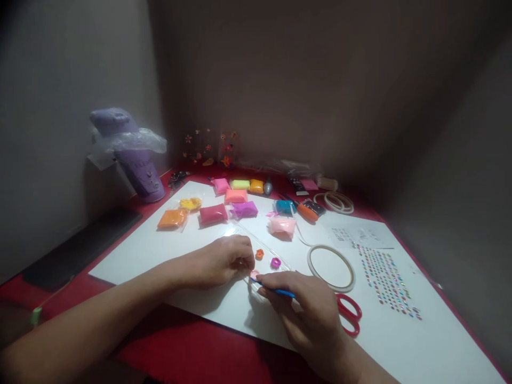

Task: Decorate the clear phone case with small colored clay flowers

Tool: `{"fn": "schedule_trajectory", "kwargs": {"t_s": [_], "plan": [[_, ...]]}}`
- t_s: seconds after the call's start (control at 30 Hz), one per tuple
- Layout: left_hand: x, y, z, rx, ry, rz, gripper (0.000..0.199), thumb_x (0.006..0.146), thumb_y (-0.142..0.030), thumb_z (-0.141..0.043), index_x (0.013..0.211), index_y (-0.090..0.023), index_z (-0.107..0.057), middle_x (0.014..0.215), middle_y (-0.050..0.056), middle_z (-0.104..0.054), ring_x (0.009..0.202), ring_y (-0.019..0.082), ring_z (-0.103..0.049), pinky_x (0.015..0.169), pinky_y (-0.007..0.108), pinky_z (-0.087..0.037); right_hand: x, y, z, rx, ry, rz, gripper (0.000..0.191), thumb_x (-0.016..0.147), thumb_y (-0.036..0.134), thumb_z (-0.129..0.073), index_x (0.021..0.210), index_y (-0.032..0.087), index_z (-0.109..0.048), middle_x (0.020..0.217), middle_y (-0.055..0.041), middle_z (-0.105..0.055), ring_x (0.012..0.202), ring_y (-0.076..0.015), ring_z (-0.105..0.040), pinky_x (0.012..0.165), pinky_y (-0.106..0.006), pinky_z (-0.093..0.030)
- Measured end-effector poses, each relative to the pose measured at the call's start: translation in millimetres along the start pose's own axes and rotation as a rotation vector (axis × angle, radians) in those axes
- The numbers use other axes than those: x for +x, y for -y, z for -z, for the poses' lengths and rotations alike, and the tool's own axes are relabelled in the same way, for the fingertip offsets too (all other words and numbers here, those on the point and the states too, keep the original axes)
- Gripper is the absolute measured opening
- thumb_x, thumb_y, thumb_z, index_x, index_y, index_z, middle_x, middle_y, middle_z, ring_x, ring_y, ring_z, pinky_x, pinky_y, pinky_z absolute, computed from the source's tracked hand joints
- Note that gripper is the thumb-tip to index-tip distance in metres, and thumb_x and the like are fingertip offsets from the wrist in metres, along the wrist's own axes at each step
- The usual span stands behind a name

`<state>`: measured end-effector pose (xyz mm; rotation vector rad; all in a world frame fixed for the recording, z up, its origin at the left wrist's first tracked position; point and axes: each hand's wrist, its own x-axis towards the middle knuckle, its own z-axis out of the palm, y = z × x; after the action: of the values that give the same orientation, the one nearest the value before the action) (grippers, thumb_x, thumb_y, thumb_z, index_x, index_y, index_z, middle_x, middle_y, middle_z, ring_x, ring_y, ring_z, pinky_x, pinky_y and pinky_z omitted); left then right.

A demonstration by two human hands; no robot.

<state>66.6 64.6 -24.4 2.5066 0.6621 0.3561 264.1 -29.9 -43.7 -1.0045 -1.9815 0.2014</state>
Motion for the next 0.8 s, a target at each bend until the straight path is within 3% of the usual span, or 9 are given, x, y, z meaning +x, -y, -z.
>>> {"fn": "schedule_trajectory", "kwargs": {"t_s": [0.8], "plan": [[-0.3,-0.6,0.5,0.009,0.009,0.011,0.013,0.078,-0.009,-0.052,0.08,-0.015,-0.064,0.086,0.004,-0.059,0.082,0.015,-0.054,0.071,0.025,-0.042,-0.1,-1.3,-0.9,-0.033,-0.015,-0.047,0.018,0.084,0.013,-0.063,0.098,0.022,-0.066,0.082,0.0011,-0.073,0.073,-0.0119,-0.069,0.064,-0.02,-0.053]]}}
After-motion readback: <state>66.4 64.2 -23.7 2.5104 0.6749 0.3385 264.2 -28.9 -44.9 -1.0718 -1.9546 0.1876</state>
